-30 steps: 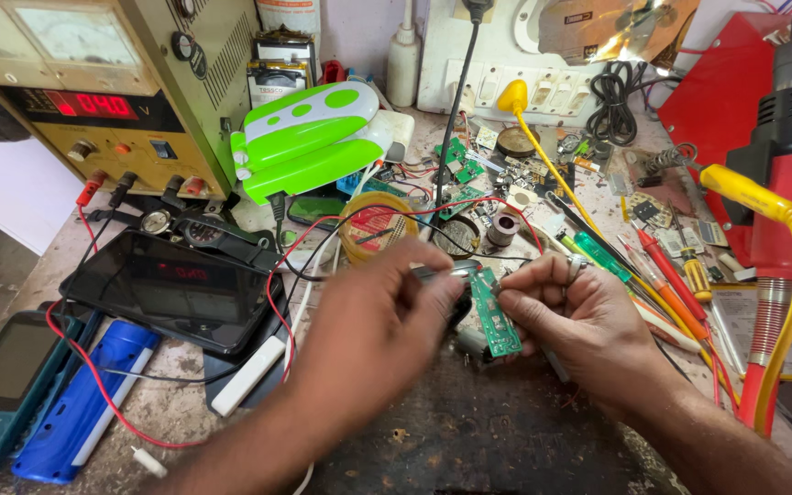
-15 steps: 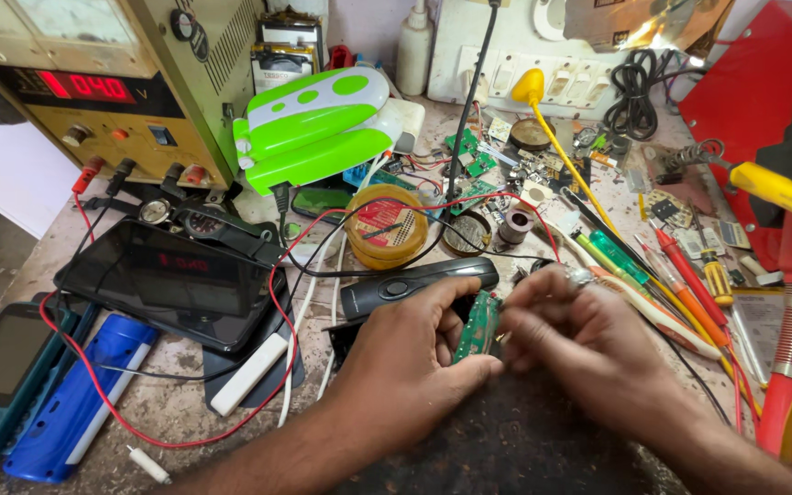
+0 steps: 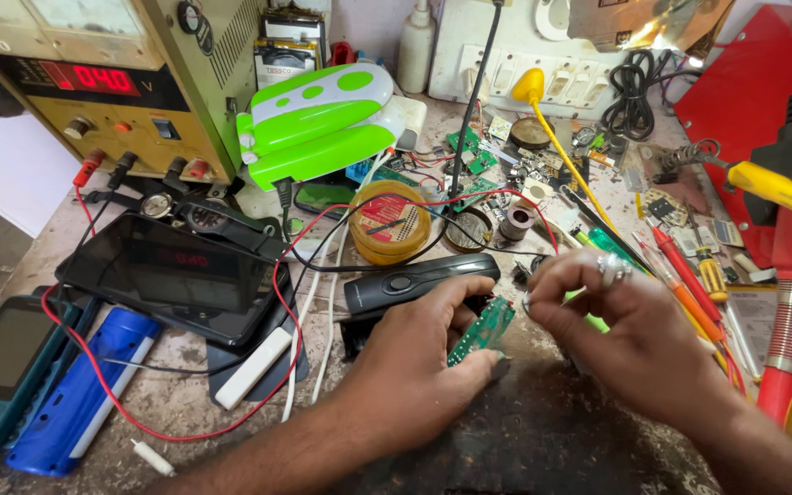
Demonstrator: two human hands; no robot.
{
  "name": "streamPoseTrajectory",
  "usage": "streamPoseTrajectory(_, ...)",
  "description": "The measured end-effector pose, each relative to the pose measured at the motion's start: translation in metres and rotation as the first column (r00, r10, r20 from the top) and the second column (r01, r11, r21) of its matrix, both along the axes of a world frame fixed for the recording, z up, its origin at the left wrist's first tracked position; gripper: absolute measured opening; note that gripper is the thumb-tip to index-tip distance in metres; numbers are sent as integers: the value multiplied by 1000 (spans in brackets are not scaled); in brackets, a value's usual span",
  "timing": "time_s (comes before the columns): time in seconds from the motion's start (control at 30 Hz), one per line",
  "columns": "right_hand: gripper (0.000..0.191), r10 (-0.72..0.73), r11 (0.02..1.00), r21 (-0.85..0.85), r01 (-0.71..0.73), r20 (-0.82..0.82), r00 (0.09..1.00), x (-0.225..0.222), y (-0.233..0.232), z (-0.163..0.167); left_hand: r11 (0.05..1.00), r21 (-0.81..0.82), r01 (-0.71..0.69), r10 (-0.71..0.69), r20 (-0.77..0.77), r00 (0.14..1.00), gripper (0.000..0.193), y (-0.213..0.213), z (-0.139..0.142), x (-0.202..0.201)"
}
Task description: The person repairs a small green circuit board at a cluttered workbench. They hold the board, solder its components with a soldering iron, connect it to a power supply to test it, and finally brush flux residue off the board with a brush.
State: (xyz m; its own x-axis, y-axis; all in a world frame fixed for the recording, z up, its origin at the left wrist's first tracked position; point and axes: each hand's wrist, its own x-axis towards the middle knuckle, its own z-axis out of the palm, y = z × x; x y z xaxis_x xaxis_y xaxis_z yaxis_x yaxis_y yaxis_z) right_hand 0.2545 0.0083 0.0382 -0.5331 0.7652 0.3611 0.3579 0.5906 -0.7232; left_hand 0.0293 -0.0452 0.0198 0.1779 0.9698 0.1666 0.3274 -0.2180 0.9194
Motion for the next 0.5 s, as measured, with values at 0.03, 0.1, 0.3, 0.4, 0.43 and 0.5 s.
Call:
streamPoseTrajectory(0.03, 10, -112, 993, 45, 110, 46, 993, -3, -5, 0, 998, -66, 18, -14, 55, 998, 61, 2, 0, 1)
streamPoseTrajectory(0.1, 25, -330, 940, 135, 314, 122, 936, -8, -14, 0, 978, -201, 62, -28, 165, 986, 58, 4, -1, 2)
streamPoseTrajectory(0.3, 17, -332, 921, 261, 288, 142, 933, -16, -16, 3, 993, -105, 59, -33, 239, 970, 61, 6, -4, 3)
streamPoseTrajectory(0.4, 19, -389, 904, 238, 355, 116, 914, -21, -20, 4, 990, -114, 84, -50, 271, 961, 59, 6, -5, 3)
streamPoseTrajectory(0.43, 19, -370, 907, 255, 336, 99, 924, -22, -21, 5, 991, -112, 67, -39, 239, 970, 59, 6, -5, 3)
streamPoseTrajectory(0.5, 18, -333, 908, 289, 302, 65, 941, -25, -23, 6, 994, -107, 36, -17, 174, 985, 60, 6, -4, 2)
